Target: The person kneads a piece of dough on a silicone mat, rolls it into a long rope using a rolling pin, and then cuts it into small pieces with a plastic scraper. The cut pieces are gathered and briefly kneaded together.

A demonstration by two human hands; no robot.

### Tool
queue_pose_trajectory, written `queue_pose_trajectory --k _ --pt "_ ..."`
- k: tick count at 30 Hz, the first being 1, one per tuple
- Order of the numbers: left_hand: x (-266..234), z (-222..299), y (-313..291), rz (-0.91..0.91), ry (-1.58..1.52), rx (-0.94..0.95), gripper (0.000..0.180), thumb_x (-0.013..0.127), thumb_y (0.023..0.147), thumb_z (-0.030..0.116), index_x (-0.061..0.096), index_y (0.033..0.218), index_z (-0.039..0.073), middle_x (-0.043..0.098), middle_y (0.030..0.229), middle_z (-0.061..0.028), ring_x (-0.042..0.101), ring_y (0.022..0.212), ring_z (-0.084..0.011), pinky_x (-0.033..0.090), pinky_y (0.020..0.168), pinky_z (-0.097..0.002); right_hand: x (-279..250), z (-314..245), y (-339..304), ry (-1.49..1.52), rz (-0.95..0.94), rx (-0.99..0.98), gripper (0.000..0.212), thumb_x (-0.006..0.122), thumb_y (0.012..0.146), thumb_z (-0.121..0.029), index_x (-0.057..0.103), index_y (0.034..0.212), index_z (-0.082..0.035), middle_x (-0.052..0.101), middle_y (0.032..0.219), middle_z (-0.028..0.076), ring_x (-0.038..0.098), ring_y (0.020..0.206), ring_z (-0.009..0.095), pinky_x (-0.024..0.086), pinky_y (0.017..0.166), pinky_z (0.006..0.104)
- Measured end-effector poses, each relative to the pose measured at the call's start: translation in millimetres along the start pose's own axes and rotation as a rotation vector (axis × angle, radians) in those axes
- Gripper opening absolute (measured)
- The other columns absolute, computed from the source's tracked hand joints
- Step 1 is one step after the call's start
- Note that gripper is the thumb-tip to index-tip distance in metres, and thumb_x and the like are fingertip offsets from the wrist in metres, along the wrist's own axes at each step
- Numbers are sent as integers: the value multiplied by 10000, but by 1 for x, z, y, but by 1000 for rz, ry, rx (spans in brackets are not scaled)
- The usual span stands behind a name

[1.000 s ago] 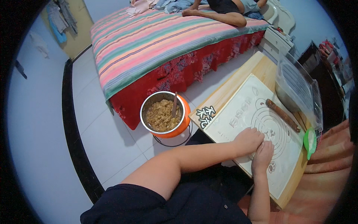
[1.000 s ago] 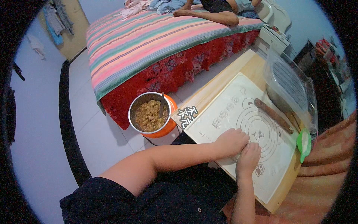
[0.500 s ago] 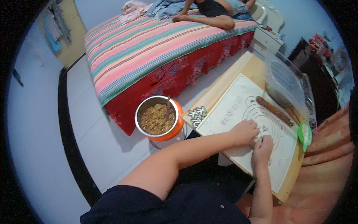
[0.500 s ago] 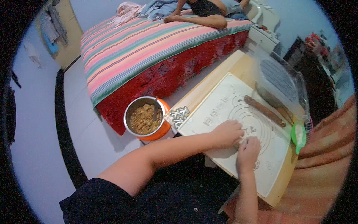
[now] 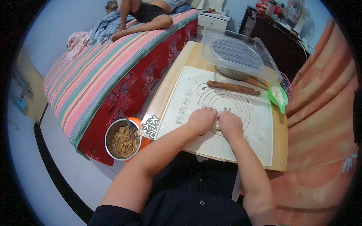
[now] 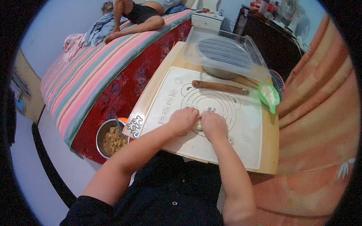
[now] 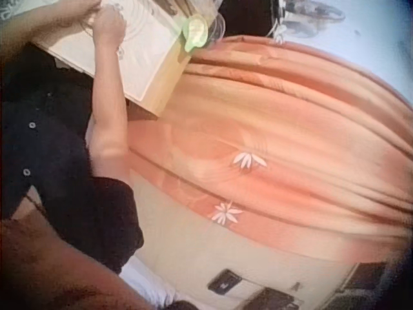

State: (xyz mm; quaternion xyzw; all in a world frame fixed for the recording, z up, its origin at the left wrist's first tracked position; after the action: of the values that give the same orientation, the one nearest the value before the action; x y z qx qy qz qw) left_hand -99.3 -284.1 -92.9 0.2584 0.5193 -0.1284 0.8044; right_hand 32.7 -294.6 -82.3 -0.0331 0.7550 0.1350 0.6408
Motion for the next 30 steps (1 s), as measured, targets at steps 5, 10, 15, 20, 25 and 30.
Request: queue_pose_trajectory --k 5,10,15,20,25,30 --pt "-32 12 4 252 -34 155 214 575 916 286 607 915 74 597 940 -87 563 957 -285 463 815 -421 -21 7 -10 230 180 33 212 517 915 -250 587 890 -51 636 981 141 589 963 324 446 849 464" --pt "-6 16 -21 164 -19 -70 156 594 892 245 599 927 94 601 925 -72 570 934 -270 413 844 -406 -17 -8 -41 17 439 -106 249 614 857 -263 589 999 -60 546 1094 108 502 1064 275 369 907 437" --pt "3 9 -15 161 2 -5 187 578 906 242 563 1022 95 617 868 -97 602 859 -306 454 776 -420 -5 -4 -34 69 9 -73 258 574 912 -301 599 987 -56 602 1054 120 547 1058 286 420 923 462" --pt "-14 2 18 -86 -113 -263 223 584 919 222 555 1109 110 628 890 -121 614 882 -313 471 788 -415 -21 14 -5 183 11 -61 223 565 925 -265 588 961 -46 632 968 148 591 980 317 485 848 425" --pt "-34 8 -7 -47 -18 25 374 619 883 235 535 1214 82 594 1173 -123 529 1151 -275 413 918 -418 -41 13 -45 200 -14 -152 301 647 867 -233 580 1089 -41 581 1190 132 513 1157 310 405 986 426" --pt "-9 17 -25 161 66 222 481 645 842 164 532 1307 117 592 1181 -72 524 1144 -267 295 1060 -481 -22 0 -49 140 189 -159 405 665 843 -199 565 1204 -44 554 1293 135 477 1251 282 382 1001 418"
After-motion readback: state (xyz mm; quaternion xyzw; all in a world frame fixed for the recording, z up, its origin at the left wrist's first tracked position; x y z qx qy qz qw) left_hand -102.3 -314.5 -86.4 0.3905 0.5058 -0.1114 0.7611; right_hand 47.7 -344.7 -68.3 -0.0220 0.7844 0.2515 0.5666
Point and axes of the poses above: each hand's wrist, its own y-axis towards the middle knuckle, its own x-axis out of the palm, z = x × y, the point moved 4 cm from there along y, towards the middle knuckle
